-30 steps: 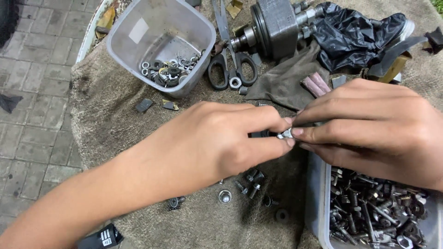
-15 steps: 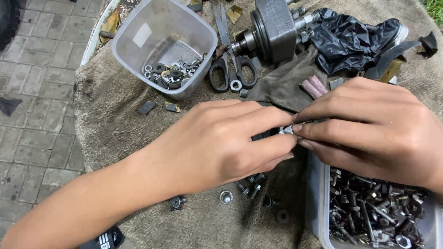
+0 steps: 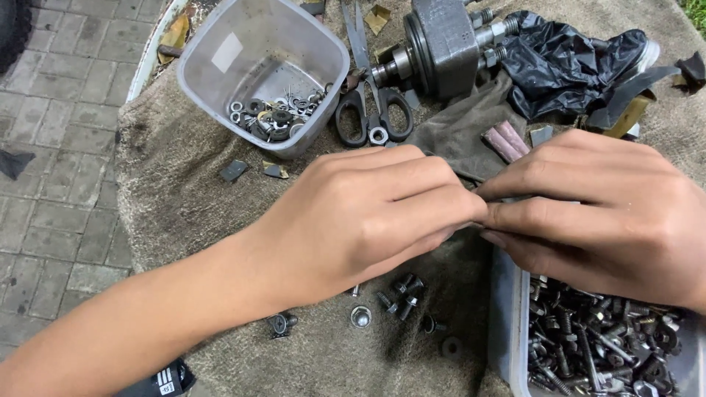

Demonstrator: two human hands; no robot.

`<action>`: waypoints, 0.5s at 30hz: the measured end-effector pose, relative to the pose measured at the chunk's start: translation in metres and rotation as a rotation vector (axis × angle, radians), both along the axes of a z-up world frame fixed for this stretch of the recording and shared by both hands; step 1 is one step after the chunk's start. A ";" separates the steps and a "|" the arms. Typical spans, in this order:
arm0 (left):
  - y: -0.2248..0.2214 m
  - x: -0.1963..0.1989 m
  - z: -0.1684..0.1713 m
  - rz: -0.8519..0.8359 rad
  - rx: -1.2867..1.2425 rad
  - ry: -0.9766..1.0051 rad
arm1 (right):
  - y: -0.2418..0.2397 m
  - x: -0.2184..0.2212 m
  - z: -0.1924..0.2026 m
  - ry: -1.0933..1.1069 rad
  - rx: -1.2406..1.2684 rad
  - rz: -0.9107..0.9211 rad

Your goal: Assembling a mechanical component by stacking springs and washers onto a shaft.

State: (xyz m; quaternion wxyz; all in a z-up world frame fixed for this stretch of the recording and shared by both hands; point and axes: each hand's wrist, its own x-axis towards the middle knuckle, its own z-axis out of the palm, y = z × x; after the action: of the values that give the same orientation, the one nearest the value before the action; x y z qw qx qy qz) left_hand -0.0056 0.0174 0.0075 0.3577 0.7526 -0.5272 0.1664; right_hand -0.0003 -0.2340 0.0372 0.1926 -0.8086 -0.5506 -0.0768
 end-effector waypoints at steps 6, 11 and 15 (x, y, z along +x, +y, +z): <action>-0.001 -0.005 0.004 0.060 0.077 -0.025 | -0.003 0.001 -0.004 -0.007 0.006 0.020; -0.004 -0.007 0.003 0.107 0.100 -0.010 | -0.001 0.000 -0.004 0.017 -0.018 -0.008; -0.003 -0.006 0.006 0.086 0.121 0.047 | -0.005 0.002 -0.005 0.011 -0.033 0.003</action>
State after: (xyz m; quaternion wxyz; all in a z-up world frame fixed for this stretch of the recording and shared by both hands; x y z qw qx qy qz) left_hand -0.0120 0.0144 0.0132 0.3166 0.7984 -0.4949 0.1317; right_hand 0.0017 -0.2388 0.0324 0.1822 -0.8113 -0.5520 -0.0629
